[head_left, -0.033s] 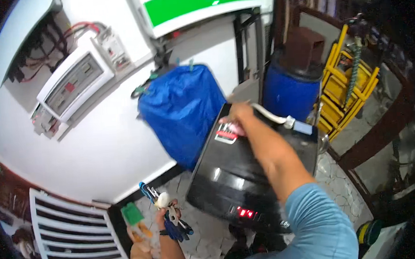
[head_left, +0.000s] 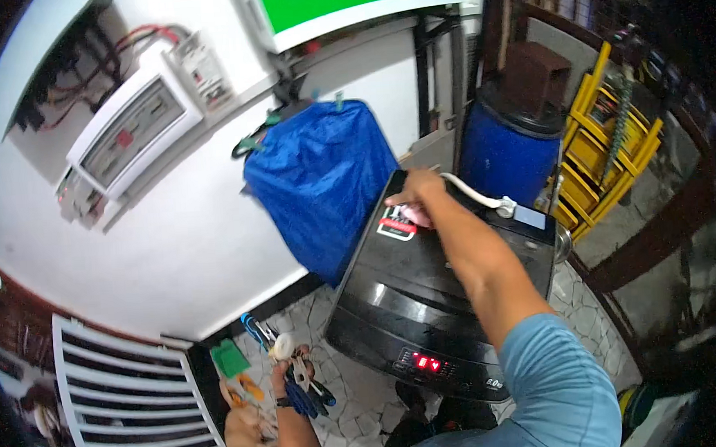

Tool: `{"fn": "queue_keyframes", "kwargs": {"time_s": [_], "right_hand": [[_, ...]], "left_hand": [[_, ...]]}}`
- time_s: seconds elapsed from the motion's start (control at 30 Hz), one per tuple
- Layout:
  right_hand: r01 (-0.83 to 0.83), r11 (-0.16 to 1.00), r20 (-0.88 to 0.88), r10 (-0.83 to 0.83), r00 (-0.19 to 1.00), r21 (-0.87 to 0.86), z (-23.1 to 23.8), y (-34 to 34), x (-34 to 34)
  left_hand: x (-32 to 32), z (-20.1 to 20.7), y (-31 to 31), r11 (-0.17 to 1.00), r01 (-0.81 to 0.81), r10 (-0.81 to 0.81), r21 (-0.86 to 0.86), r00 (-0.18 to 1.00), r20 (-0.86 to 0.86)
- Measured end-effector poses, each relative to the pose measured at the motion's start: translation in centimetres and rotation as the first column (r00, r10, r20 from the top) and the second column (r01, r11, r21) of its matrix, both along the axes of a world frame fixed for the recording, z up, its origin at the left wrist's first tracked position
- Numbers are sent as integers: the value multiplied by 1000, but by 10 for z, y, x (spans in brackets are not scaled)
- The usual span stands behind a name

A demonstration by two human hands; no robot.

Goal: The person attaches small components using pliers, fastens the back panel onto a washing machine using a screwdriver, wipes down the top of the machine with a cloth, and gathers the tools by hand.

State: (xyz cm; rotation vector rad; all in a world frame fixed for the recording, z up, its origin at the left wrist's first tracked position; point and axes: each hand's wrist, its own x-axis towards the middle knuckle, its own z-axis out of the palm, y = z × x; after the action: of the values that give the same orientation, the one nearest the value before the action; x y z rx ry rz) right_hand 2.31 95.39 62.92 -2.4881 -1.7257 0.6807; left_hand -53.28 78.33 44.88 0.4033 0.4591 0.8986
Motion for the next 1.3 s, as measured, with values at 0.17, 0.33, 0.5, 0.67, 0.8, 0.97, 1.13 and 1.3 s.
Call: {"fn": "queue_keyframes", "kwargs": {"time_s": [0.17,0.33,0.5,0.67,0.8,0.97,1.13,1.3], "right_hand": [[-59,998,140,62,988,-19,-49,8,15],[-219,975,142,223,964,-48,-40,10,-45],[-248,969,38,247,968,14,-18,-10,-92],[-314,940,-16,319,947,135,-17,-9,-126],[-299,927,-14,310,951,226,-13,-11,-148],[-274,926,-18,288,957,259,-13,-4,-156],[-286,781,-29,362,932,555,-1,-34,-153],[129,871,-467,125,875,474,22,-111,-79]], "left_hand": [[27,53,-83,994,-103,99,42,992,77],[21,23,-140,964,-175,189,-198,980,54],[49,22,-152,991,-119,112,-68,989,-95],[60,24,-157,994,-38,12,-100,970,-243],[70,47,-163,995,-22,-9,-94,949,-315],[65,42,-168,996,-61,39,-60,950,-308],[64,33,-172,982,-189,186,-8,969,-162],[60,44,-187,946,-322,307,-41,929,-204]]}}
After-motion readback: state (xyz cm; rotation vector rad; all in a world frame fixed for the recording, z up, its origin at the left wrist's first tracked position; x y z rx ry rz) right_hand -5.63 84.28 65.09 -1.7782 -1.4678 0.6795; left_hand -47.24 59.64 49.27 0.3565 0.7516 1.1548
